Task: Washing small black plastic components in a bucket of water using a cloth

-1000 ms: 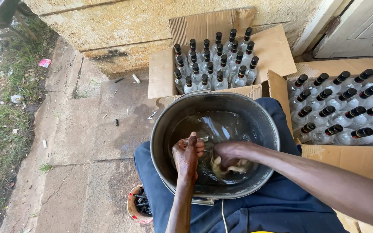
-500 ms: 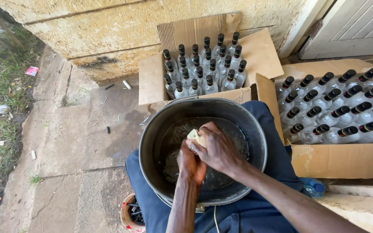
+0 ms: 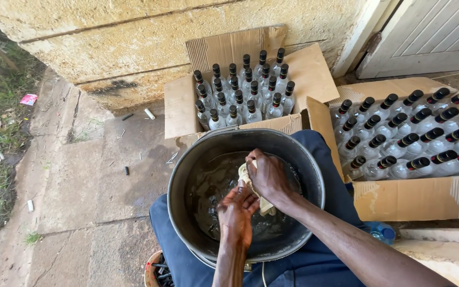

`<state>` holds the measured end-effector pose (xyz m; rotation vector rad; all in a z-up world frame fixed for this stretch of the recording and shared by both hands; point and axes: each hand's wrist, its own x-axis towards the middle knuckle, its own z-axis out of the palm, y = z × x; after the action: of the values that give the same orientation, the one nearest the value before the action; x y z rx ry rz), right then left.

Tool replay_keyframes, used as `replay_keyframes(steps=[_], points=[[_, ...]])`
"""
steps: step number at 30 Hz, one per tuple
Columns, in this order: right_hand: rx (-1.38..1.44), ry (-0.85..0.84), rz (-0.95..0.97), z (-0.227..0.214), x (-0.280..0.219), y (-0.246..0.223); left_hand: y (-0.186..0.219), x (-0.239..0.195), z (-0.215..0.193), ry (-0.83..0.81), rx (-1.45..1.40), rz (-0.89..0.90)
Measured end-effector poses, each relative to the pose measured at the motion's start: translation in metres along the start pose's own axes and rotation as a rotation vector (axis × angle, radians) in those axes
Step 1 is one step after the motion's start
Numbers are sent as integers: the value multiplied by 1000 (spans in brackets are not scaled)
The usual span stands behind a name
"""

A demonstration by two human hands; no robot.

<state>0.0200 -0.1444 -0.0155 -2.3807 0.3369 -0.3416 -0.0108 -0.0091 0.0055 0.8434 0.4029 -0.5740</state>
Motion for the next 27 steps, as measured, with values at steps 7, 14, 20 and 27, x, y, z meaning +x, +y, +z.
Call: replay_keyframes(steps=[7, 14, 20, 27], points=[[-47, -308, -154, 28, 3, 40, 19, -5, 0, 241, 360, 173], [-358, -752, -52, 11, 34, 34, 25, 29, -21, 278, 404, 124], [-401, -875, 90, 21, 19, 29, 9, 113, -53, 382, 450, 66], [-418, -1198, -88, 71, 20, 102, -34, 210, -109, 495, 746, -13]])
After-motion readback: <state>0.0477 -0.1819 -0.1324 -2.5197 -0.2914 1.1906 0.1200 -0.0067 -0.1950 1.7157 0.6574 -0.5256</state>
